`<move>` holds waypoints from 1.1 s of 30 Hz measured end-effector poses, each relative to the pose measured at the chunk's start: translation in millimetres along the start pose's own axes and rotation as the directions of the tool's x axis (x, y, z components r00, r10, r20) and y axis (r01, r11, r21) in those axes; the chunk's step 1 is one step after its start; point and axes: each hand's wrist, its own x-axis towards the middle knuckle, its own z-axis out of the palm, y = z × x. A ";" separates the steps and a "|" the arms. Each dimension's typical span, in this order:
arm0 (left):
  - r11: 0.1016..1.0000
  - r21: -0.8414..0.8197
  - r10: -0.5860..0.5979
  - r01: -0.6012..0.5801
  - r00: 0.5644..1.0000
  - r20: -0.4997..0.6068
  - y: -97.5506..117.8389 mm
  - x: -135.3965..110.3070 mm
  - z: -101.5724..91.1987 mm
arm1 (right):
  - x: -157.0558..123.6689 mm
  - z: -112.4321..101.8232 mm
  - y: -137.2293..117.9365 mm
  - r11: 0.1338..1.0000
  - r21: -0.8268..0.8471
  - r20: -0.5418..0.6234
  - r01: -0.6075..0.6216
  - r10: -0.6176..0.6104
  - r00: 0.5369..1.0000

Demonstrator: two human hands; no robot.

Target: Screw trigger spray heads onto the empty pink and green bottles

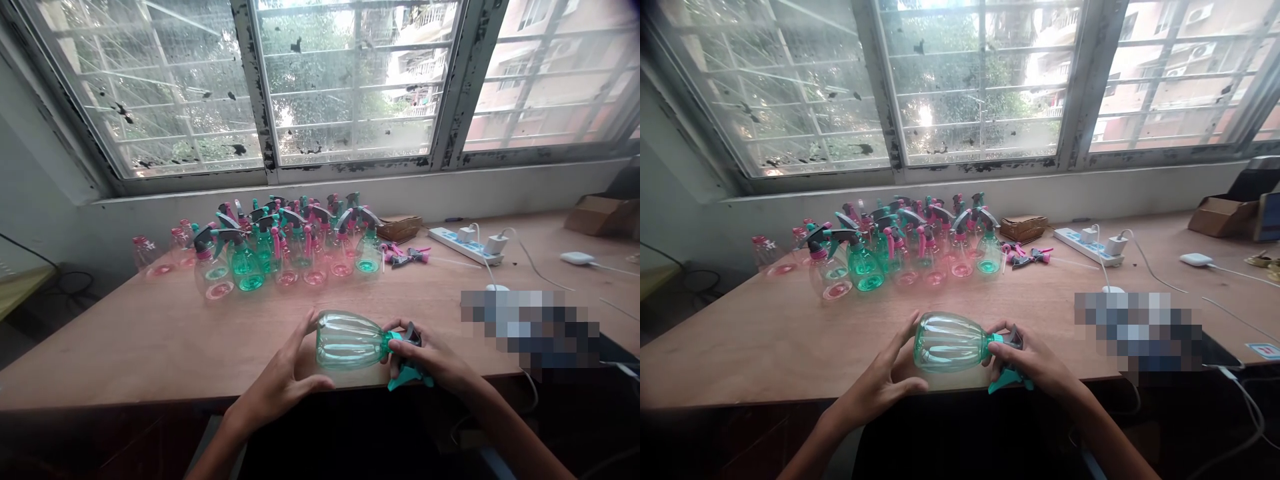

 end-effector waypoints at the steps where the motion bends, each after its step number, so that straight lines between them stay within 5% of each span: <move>1: 1.000 0.005 0.001 -0.001 1.000 -0.010 0.0 0.4 -0.1 | 0.0 0.1 -0.1 1.000 -0.005 0.002 -0.002 0.002 1.000; 10: 0.985 -0.175 0.016 -0.008 0.999 0.042 0.4 -0.1 -1.4 | -0.8 -0.8 0.4 1.000 -0.011 0.014 -0.010 0.010 1.000; 33: 0.994 -0.003 0.108 -0.108 0.994 -0.009 7.9 -0.9 -2.7 | -0.6 0.8 1.0 1.000 -0.023 0.067 -0.004 0.006 0.998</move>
